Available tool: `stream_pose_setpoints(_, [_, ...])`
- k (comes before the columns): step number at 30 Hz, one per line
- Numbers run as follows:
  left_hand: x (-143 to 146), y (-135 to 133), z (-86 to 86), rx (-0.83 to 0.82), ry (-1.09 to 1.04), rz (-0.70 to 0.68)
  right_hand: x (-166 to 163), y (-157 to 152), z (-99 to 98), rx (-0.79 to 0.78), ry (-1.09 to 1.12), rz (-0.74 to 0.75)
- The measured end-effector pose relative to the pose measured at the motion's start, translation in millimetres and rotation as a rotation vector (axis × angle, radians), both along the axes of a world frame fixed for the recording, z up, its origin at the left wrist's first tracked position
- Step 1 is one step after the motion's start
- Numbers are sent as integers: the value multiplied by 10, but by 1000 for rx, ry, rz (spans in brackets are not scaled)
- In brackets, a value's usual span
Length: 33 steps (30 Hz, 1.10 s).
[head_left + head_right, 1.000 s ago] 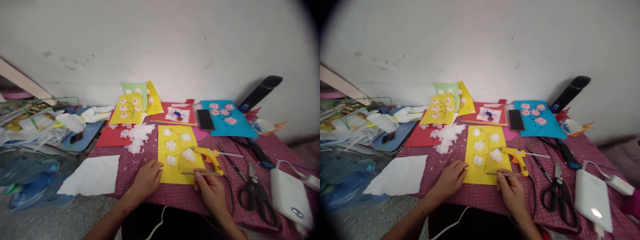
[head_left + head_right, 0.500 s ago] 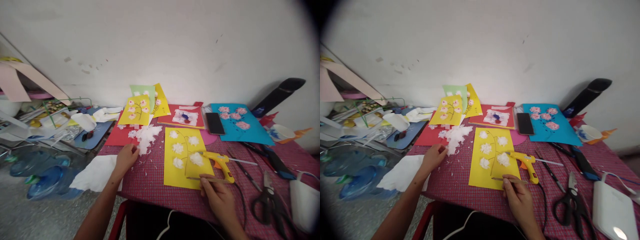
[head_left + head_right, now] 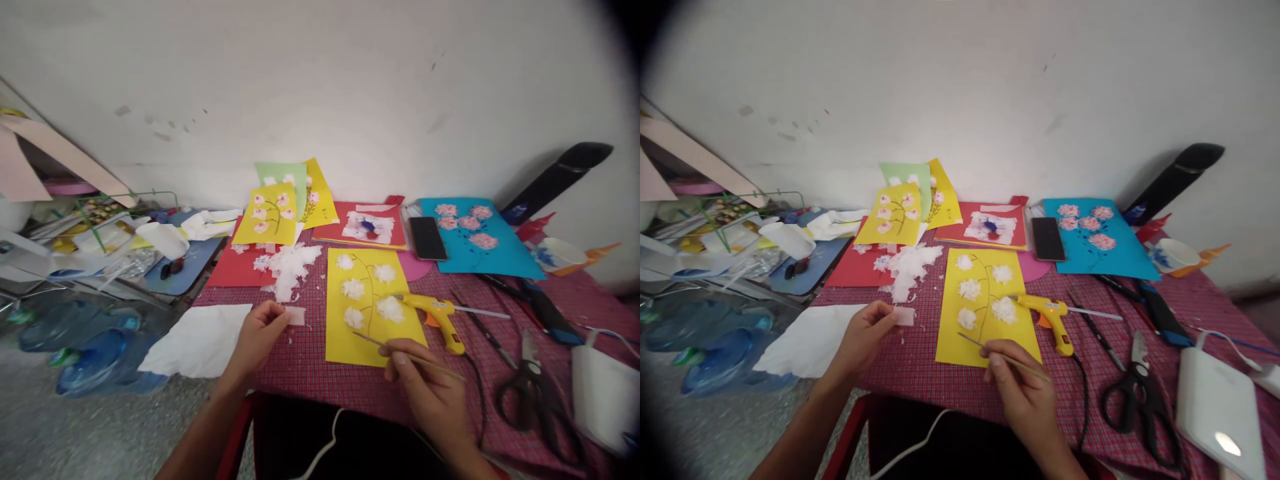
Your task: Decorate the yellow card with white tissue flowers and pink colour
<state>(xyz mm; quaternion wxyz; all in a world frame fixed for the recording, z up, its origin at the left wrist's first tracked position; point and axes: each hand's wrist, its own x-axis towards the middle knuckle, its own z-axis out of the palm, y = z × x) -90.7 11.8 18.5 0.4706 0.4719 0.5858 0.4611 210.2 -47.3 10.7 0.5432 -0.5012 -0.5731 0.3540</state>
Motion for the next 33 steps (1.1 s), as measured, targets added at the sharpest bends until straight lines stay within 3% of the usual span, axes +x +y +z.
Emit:
stream_pose_setpoints(3, [271,-116,-11,-49,-135,-95,-214,-27,165,59,-26,162])
stream_pose_setpoints(6, [438,-181,2,-64,-189,-180,-345,-17,206,98,-59,221])
stream_pose_setpoints(14, [548,-280,48,-74,-38,-252,-342,-51,79,63,-53,170])
stream_pose_setpoints(18, [599,-443,-3,-64,-26,-375,-317,-174,-66,-21,-11,116])
stream_pose_setpoints(25, [755,-584,-27,201,488,-540,-369,-324,-298,-236,400,-28])
stream_pose_setpoints(27, [773,-579,-22,216,541,-587,-322,-308,-290,-315,456,-7])
stream_pose_setpoints(30, [765,-575,-9,181,544,-625,-178,-270,-229,-391,458,136])
stream_pose_setpoints(33, [755,-576,7,148,523,-666,-63,-248,-159,-316,342,164])
